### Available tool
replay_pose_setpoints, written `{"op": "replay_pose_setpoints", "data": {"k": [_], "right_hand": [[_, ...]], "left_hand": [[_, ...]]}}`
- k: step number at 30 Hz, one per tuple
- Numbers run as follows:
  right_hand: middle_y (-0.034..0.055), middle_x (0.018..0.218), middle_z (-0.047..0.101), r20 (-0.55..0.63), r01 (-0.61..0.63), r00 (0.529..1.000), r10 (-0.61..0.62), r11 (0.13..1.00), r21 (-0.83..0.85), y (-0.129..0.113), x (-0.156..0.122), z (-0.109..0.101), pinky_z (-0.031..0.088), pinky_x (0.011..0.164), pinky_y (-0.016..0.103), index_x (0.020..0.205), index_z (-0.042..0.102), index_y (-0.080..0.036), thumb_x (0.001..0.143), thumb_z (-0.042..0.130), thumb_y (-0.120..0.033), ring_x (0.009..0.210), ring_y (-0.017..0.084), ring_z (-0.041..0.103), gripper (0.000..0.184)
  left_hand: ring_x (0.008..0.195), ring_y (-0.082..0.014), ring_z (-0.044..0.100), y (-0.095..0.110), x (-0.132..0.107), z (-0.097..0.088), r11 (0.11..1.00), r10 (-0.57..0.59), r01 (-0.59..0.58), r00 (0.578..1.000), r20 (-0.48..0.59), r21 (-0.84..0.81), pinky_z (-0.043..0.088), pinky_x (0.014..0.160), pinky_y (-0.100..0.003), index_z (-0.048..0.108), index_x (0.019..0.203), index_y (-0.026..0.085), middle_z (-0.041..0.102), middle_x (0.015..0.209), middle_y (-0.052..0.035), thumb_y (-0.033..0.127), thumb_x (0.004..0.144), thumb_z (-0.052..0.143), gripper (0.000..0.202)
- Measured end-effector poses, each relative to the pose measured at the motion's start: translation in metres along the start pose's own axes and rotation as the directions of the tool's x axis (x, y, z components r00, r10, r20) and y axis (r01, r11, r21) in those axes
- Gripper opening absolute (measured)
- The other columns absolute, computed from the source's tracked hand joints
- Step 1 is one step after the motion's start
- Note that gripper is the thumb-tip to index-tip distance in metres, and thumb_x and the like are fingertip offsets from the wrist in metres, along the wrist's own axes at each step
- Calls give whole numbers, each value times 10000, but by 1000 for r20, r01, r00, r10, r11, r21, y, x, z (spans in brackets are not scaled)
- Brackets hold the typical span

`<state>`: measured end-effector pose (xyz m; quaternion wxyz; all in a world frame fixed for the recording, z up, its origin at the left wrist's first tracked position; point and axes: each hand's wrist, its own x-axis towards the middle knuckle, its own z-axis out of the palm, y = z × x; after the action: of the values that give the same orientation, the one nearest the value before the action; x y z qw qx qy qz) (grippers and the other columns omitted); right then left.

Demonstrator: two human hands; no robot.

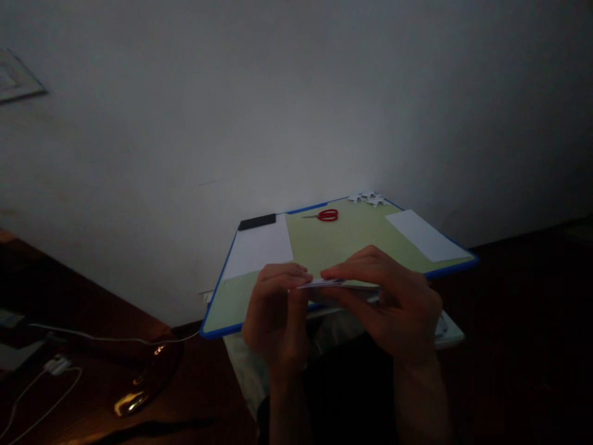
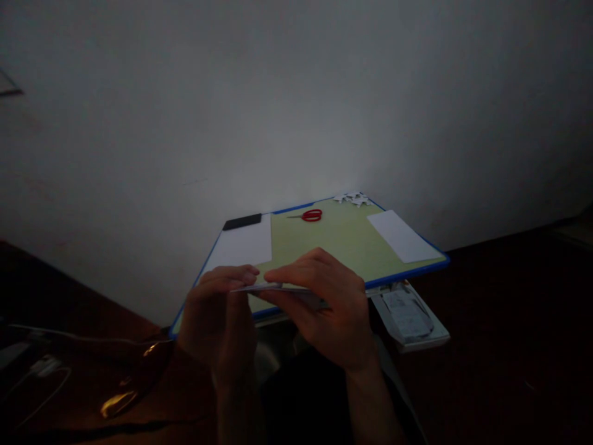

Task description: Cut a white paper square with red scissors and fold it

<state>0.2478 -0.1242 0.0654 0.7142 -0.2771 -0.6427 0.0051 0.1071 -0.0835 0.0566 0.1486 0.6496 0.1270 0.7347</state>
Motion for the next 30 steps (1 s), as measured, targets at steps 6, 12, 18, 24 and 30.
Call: {"op": "replay_pose_setpoints", "data": {"k": [6,12,18,24,30], "right_hand": [[14,958,842,-13,46,999,-46,998,-36,5,1,2,603,723,349,1106,797,-219,855,858,-49,820,173,745,310],[34,984,851,-26,103,994,-103,995,-12,6,1,1,623,718,375,1163,801,-246,854,848,-31,848,203,767,380],[31,983,852,-16,110,994,-110,994,5,8,1,2,628,711,377,1161,802,-259,854,847,-22,845,199,771,391],[52,974,851,-12,129,992,-128,991,32,9,-1,0,629,705,375,1131,812,-215,836,858,-12,843,203,774,361],[44,977,859,-25,152,988,-151,988,19,9,-1,0,626,691,371,1122,819,-229,834,866,-25,830,201,772,356]], "left_hand": [[866,-189,708,-5,2,-3,999,48,-48,999,21,13,597,765,-345,744,987,208,754,880,-22,103,948,730,113],[853,-193,715,-7,3,-6,998,48,-47,998,37,-33,591,773,-363,776,991,198,784,890,-31,82,934,745,133],[841,-192,719,-7,4,-8,997,71,-69,995,71,-29,585,753,-363,791,1001,224,793,887,-21,137,931,782,112],[824,-195,729,-8,5,-10,993,109,-106,992,66,-47,578,774,-387,804,984,215,807,887,-26,122,911,803,118],[826,-200,725,-8,5,-10,992,103,-99,993,55,-83,572,760,-394,806,984,214,805,890,-26,110,915,790,126]]}}
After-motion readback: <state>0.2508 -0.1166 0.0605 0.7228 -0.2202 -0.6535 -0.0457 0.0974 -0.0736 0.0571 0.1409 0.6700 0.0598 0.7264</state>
